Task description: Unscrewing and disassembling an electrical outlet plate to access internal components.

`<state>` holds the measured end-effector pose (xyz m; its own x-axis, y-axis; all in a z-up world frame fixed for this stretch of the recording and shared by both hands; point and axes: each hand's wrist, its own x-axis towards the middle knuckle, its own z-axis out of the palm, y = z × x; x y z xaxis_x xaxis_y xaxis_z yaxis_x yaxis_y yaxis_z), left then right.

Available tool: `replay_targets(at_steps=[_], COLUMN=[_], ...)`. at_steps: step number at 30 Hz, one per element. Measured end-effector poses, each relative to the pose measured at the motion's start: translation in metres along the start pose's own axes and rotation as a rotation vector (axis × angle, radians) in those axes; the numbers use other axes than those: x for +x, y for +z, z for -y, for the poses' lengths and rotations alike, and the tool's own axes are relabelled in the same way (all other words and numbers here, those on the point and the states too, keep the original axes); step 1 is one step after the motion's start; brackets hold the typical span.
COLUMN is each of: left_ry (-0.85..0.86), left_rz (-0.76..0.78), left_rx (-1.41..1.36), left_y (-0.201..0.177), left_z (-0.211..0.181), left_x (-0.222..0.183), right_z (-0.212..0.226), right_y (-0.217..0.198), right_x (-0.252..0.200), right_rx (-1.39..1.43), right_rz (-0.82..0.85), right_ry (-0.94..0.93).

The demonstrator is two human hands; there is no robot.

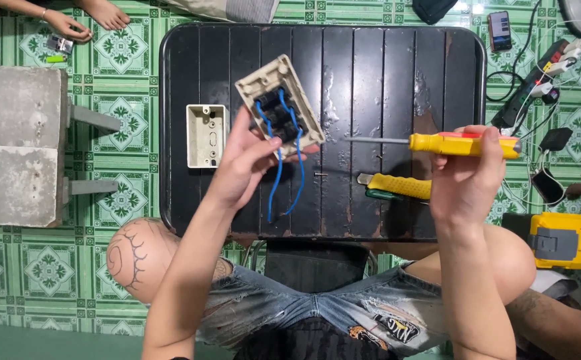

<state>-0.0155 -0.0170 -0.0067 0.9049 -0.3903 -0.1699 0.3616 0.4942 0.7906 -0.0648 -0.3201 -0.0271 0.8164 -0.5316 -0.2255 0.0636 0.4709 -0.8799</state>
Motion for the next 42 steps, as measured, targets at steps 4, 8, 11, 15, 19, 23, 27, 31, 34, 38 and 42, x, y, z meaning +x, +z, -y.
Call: replay_targets(at_steps=[4,8,11,15,19,23,27,31,34,38,42], left_ry=[0.117,0.170,0.163,0.119,-0.041,-0.067,-0.070,-0.100,-0.037,0.102,0.012], left_rz=[-0.154,-0.290,-0.397,-0.406,-0.436,-0.401,-0.383,-0.345,-0.253,-0.127,0.035], left_rx=[0.113,0.285,0.372,0.523,0.520,0.698,0.820,0.838,1.085,1.518,1.939], left_y=[-0.020,-0.031,-0.036,-0.036,-0.033,-0.023,-0.020,-0.015,-0.014,-0.026,-0.047], left_z=[-0.008,-0.020,-0.024,-0.015,0.011,0.037,0.048,0.030,0.014,0.003,0.006], left_x=[0.002,-0.002,-0.003,0.001,0.011,0.017,0.023,0.018,0.012,-0.003,-0.016], right_z=[-0.005,-0.004,-0.004,0.002,0.008,0.009,0.012,0.013,0.015,0.013,0.000], right_y=[-0.007,-0.012,-0.016,-0.021,-0.017,-0.018,-0.017,-0.021,-0.021,-0.031,-0.019], right_x=[0.000,-0.002,0.003,0.010,0.006,0.007,0.006,0.008,0.011,0.016,0.011], right_rx=[-0.070,-0.290,-0.255,-0.173,-0.209,-0.187,-0.189,-0.220,-0.434,-0.612,-1.174], right_rz=[0.011,0.040,0.050,0.006,0.001,0.010,0.000,-0.013,0.037,0.353,0.531], right_ry=[-0.110,-0.175,-0.227,-0.255,-0.258,-0.257,-0.258,-0.297,-0.600,-0.800,-0.893])
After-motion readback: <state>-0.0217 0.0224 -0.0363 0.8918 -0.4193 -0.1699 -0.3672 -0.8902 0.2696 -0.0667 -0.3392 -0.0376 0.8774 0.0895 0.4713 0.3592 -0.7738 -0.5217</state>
